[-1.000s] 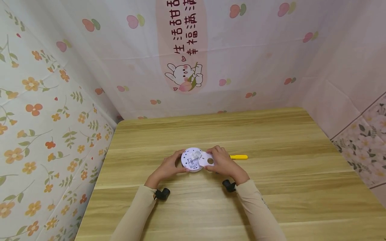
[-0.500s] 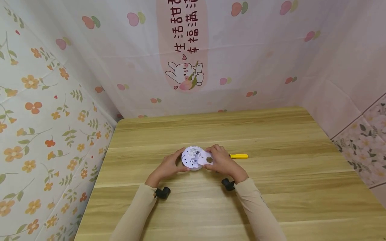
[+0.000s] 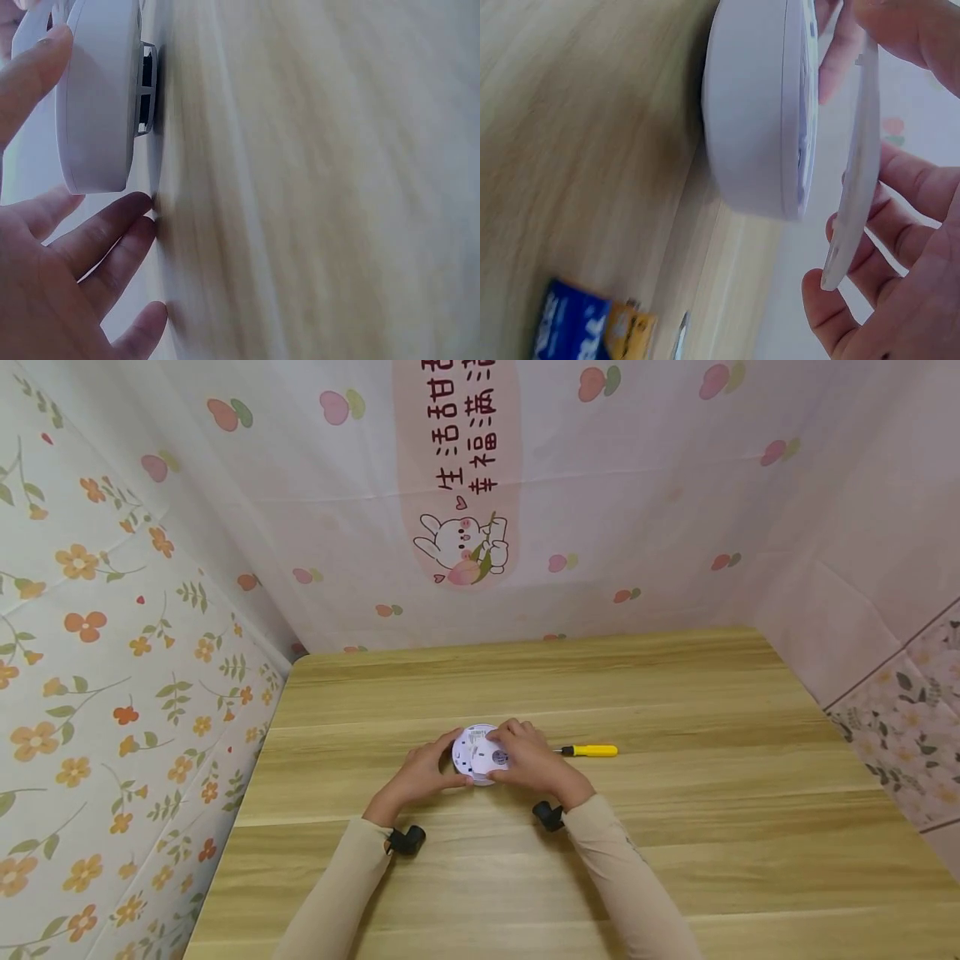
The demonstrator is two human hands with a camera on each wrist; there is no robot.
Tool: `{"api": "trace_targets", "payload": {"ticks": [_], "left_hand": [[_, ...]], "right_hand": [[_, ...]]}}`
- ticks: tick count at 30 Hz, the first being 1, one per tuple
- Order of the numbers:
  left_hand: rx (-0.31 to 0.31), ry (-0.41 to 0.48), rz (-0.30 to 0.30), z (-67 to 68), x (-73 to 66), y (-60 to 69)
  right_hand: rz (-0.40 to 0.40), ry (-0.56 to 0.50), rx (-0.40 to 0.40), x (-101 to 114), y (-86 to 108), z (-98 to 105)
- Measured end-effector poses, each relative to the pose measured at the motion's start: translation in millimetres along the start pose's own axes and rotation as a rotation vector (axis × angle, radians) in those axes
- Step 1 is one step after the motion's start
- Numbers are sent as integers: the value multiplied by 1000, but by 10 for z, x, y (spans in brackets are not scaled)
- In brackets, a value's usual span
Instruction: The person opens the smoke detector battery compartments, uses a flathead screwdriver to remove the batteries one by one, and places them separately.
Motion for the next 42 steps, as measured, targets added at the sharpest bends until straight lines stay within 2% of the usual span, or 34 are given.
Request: {"api": "trace_targets", "payload": {"ticks": [12, 22, 33, 42], "left_hand": [[6, 12, -43, 9, -12, -21], [18, 27, -37, 12, -13, -13], [25, 33, -38, 8, 2, -17], [31, 23, -17, 13, 10, -18]], "right_hand": [[57, 19, 114, 128, -224, -162], [34, 23, 180, 136, -304, -240], [52, 38, 189, 138, -312, -240], [49, 42, 206, 105, -301, -246]]}}
Point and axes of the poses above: each hand's wrist, its own y-axis away from the middle knuckle, its own z-axis out of the back of the hand, x = y × z, the point moved 8 cm from there along -y, towards the middle knuckle, and after that the axes turned 7 degrees about -x, right-handed, at the moved point
